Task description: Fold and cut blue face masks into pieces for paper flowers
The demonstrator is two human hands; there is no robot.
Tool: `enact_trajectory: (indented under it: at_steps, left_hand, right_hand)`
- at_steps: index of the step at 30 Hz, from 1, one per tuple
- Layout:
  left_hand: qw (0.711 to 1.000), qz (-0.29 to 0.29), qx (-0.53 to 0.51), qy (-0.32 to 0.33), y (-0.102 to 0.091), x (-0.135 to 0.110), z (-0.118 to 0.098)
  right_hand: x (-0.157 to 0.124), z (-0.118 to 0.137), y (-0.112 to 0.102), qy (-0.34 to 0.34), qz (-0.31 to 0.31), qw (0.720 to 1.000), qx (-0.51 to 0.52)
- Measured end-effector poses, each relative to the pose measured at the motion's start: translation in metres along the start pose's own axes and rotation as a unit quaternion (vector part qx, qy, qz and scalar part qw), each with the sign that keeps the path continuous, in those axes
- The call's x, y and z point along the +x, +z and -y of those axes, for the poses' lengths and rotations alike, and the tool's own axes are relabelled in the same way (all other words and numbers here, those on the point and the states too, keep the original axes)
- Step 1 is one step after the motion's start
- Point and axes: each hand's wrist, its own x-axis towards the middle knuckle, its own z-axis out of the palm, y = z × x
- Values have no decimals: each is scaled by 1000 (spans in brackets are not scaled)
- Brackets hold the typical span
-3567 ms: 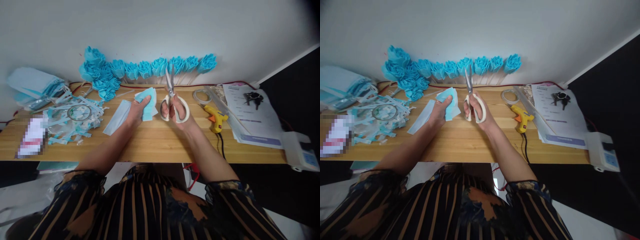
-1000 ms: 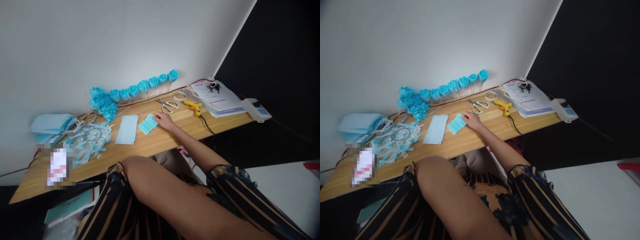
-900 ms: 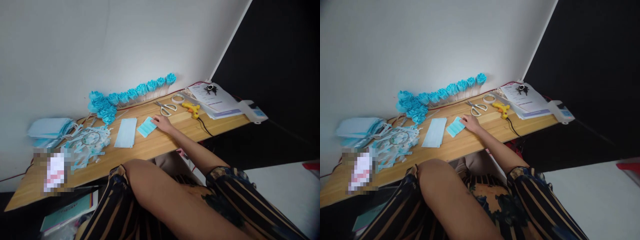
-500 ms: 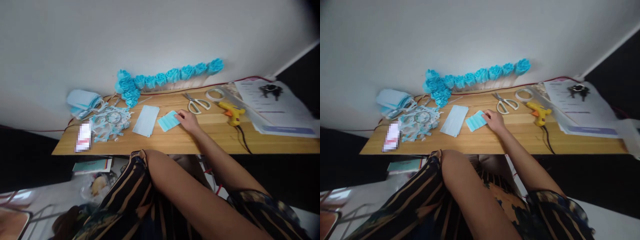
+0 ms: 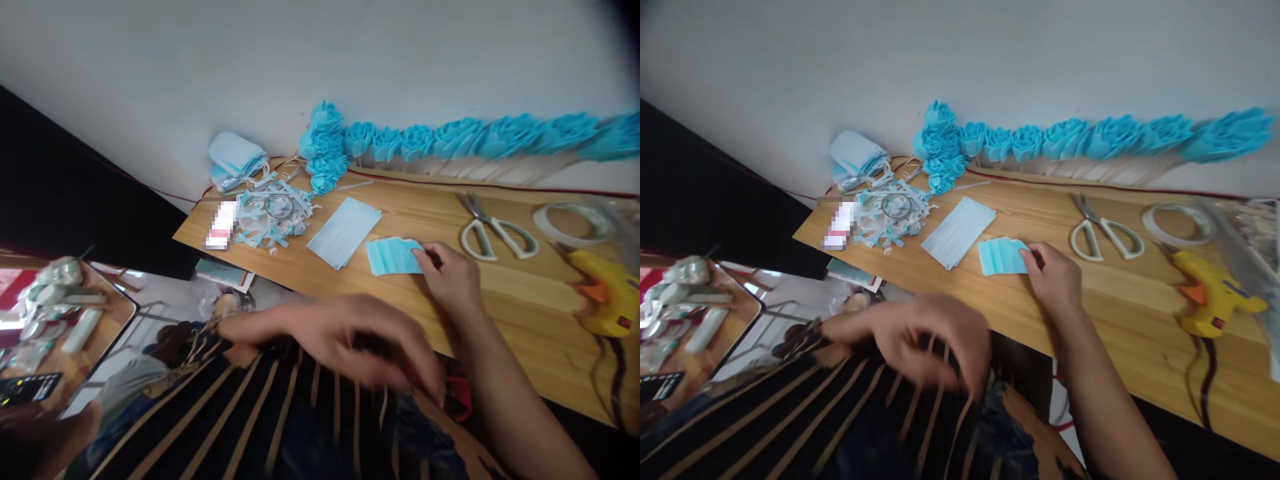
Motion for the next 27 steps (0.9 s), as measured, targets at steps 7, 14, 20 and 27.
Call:
enact_trajectory:
  at_steps: [7,14,20,27]
  left_hand:
    - [649,-600,395,-250,-99,-129,75]
    - [576,-499,419,-493,-140,-170,105]
    - [560,-482,429,-520,-151,-168,109]
    - [593,-457,411,-520,-188,-192,111]
  right_hand:
    - [-8,15,-10,-33,-59,997,36]
    - [-9,16,-11,-28,-84,995,48]
    - [-9,12,-10,-9,-80,995,57]
    - [-8,17,-12,7,-58,996,62]
